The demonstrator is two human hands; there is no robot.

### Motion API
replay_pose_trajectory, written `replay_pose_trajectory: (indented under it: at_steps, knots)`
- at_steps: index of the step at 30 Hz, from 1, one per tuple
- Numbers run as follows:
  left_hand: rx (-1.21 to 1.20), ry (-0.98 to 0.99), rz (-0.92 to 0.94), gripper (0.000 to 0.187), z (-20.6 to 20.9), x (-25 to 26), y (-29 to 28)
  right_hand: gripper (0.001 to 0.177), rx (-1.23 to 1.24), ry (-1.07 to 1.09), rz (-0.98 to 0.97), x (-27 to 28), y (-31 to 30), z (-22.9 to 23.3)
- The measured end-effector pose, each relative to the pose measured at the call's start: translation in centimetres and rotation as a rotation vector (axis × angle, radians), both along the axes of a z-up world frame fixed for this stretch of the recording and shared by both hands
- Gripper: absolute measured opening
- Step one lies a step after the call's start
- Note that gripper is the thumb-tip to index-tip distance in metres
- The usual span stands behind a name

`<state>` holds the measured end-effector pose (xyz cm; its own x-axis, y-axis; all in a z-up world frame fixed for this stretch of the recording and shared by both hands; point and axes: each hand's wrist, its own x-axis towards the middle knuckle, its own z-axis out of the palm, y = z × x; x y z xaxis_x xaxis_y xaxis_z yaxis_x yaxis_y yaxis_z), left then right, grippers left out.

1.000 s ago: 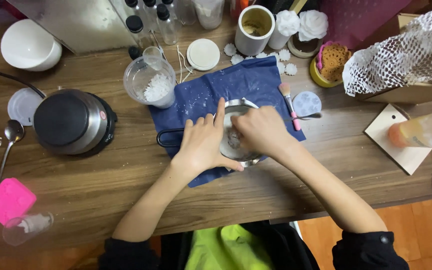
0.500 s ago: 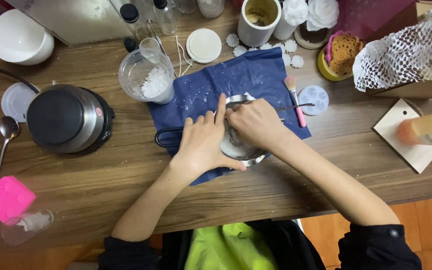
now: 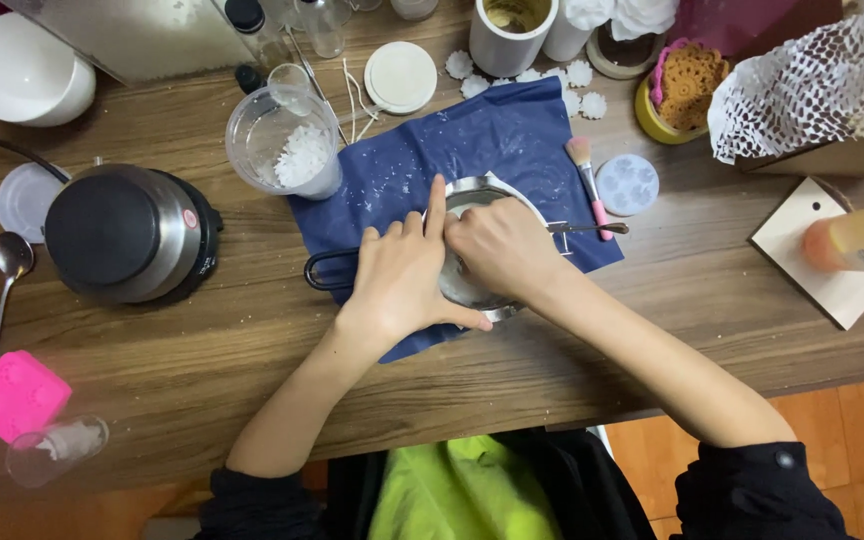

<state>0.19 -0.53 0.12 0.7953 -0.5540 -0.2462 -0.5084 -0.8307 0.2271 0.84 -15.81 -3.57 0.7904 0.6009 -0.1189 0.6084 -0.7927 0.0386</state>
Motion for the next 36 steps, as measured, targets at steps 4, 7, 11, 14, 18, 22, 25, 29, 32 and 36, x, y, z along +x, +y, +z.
replay_pose_trajectory:
  at_steps: [4,7,11,14,18,22,25,29,32,36]
  knots:
    - [-0.013,0.015,-0.003,0.156,0.2,0.1,0.1,0.026,0.011,0.019,-0.019,-0.4,0.1,0.0]
    - [-0.004,0.024,-0.003,0.156,0.3,0.1,0.0,0.023,0.003,0.019,-0.047,-0.7,0.3,0.5]
    - [-0.007,0.041,0.001,0.156,0.5,0.1,0.0,0.028,-0.013,0.072,-0.052,-0.9,0.5,0.9]
    - [-0.005,0.057,0.000,0.156,0.5,0.1,-0.1,0.031,-0.010,0.106,-0.075,-1.1,0.5,0.9]
    - [0.004,0.064,0.004,0.156,0.7,0.0,-0.1,0.033,0.002,0.160,-0.118,-1.3,0.6,0.9]
    - [0.016,0.071,0.007,0.157,0.8,-0.1,-0.2,0.040,-0.018,0.188,-0.137,-1.4,0.7,0.7]
    - [0.001,0.069,0.007,0.156,0.7,-0.1,-0.3,0.046,-0.020,0.222,-0.124,-1.5,0.8,1.0]
    - [0.003,0.056,0.014,0.157,0.4,-0.1,-0.3,0.046,-0.018,0.217,-0.135,-1.6,0.7,0.7]
    - [-0.002,0.044,0.019,0.157,0.2,-0.2,-0.3,0.041,0.010,0.231,-0.148,-1.7,0.6,0.3]
    - [-0.003,0.064,0.015,0.156,0.7,-0.1,-0.3,0.038,0.067,0.224,-0.161,-1.9,0.5,0.1]
